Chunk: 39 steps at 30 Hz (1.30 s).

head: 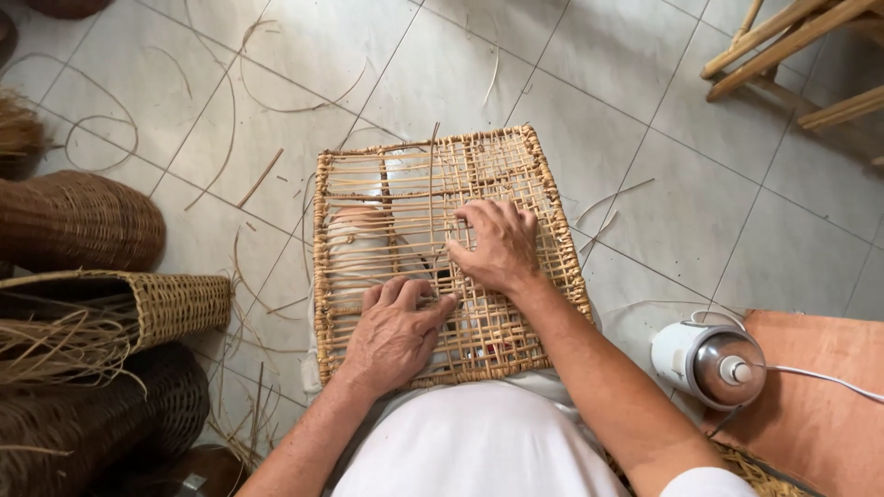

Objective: Weaving a rectangular basket frame using thin strips of natural fiber.

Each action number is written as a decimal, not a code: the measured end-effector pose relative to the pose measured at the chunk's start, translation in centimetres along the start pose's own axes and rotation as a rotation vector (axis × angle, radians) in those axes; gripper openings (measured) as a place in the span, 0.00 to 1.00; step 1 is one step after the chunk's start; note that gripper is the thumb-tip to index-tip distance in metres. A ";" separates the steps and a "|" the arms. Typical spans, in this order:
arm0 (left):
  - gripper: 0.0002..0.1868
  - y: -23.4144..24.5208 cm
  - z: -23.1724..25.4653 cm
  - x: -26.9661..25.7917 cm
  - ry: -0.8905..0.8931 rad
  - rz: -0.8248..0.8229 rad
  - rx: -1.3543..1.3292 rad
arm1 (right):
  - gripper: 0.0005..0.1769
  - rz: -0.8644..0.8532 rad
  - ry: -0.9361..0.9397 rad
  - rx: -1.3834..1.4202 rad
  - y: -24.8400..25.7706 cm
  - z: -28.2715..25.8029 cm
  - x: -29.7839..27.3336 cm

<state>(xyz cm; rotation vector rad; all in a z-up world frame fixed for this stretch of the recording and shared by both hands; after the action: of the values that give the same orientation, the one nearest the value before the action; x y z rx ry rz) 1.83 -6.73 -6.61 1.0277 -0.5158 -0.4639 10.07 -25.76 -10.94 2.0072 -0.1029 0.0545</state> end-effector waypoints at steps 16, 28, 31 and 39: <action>0.19 0.4 0.4 0.3 -0.016 0.028 0.011 | 0.27 0.052 -0.029 0.077 -1.4 1.3 0.4; 0.18 2.5 -0.6 3.4 -0.027 -0.103 -0.066 | 0.33 0.217 -0.228 0.103 7.9 2.8 0.9; 0.19 0.9 -4.1 5.9 0.007 -0.116 -0.093 | 0.38 0.089 -0.310 0.153 6.4 3.5 0.8; 0.17 -4.0 -11.0 12.2 0.344 -0.071 -0.009 | 0.32 0.161 0.043 0.019 4.8 -0.8 -0.9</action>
<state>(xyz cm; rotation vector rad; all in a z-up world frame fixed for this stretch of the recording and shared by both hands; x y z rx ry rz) 17.56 -8.19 -12.48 1.0926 -0.1712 -0.3412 8.67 -27.05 -6.36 2.0116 -0.2369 0.2025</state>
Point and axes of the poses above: each hand's wrist, its own x-axis towards the middle knuckle, its own y-axis out of the back of the hand, z = x × y, the point moved 6 cm from there along x, towards the middle knuckle, and after that the axes turned 14 degrees about z, right-handed, at the moved point
